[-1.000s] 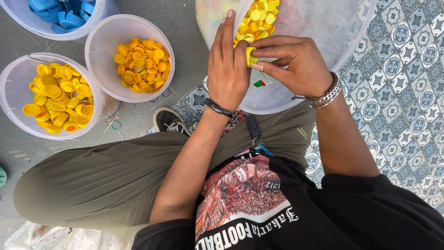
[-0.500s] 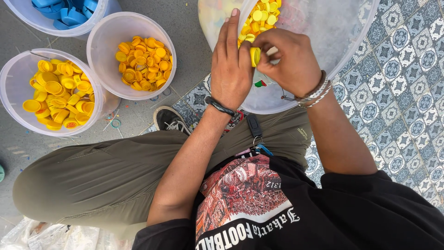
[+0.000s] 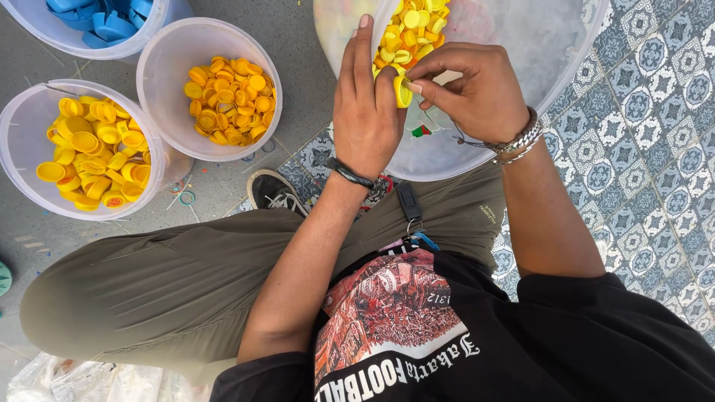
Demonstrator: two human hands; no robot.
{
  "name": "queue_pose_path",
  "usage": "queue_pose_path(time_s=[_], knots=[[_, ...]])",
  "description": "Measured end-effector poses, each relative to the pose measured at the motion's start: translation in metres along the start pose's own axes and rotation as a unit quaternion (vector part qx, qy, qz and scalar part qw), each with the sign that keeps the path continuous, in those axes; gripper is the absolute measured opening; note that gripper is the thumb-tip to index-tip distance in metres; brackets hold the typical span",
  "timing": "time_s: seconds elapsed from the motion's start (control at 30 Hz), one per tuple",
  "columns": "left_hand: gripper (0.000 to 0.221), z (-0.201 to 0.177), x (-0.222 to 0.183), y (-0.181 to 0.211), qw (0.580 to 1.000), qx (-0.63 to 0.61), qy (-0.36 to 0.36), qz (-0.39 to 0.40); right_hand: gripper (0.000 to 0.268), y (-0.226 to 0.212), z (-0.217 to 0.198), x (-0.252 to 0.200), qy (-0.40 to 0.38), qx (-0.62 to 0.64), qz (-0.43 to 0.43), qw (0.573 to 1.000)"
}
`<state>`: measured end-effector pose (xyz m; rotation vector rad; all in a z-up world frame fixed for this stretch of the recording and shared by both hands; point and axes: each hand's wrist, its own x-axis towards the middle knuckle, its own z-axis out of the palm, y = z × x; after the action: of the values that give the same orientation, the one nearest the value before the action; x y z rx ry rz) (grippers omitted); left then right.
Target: The person sits on the floor and sorts yellow plastic bottle caps from a large transparent bucket into smaller white buckets. They use their hands to scoop and transfer the caps, occasionally picking up individual caps to inspect them before placing them into the designated containers.
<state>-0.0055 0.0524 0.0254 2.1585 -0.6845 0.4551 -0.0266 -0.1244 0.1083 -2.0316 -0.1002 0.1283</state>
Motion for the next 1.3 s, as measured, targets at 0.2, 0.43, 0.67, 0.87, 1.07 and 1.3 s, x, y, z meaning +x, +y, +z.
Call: queue_pose_path(time_s=[0.2, 0.43, 0.67, 0.87, 1.07, 1.3], knots=[[0.027, 0.004, 0.000, -0.002, 1.000, 0.002, 0.000, 0.011, 0.023, 0.001, 0.006, 0.002, 0.010, -0.066, -0.048, 0.997], [0.030, -0.004, 0.002, 0.004, 1.000, -0.010, -0.008, 0.010, 0.019, 0.009, -0.001, -0.004, 0.082, -0.134, -0.094, 0.983], [0.031, 0.003, -0.002, -0.003, 1.000, 0.005, 0.000, -0.003, 0.046, -0.004, 0.001, -0.008, -0.038, -0.010, -0.038, 0.999], [0.023, 0.003, -0.005, -0.008, 1.000, 0.021, 0.009, -0.006, 0.046, 0.003, 0.011, -0.010, -0.038, -0.010, -0.065, 0.997], [0.013, 0.004, -0.007, -0.008, 0.999, 0.030, -0.002, -0.010, 0.043, 0.013, 0.019, -0.012, -0.023, -0.009, -0.065, 0.998], [0.012, 0.005, -0.008, -0.006, 1.000, 0.025, -0.006, -0.009, 0.042, 0.024, 0.017, -0.012, -0.026, -0.006, -0.084, 0.996]])
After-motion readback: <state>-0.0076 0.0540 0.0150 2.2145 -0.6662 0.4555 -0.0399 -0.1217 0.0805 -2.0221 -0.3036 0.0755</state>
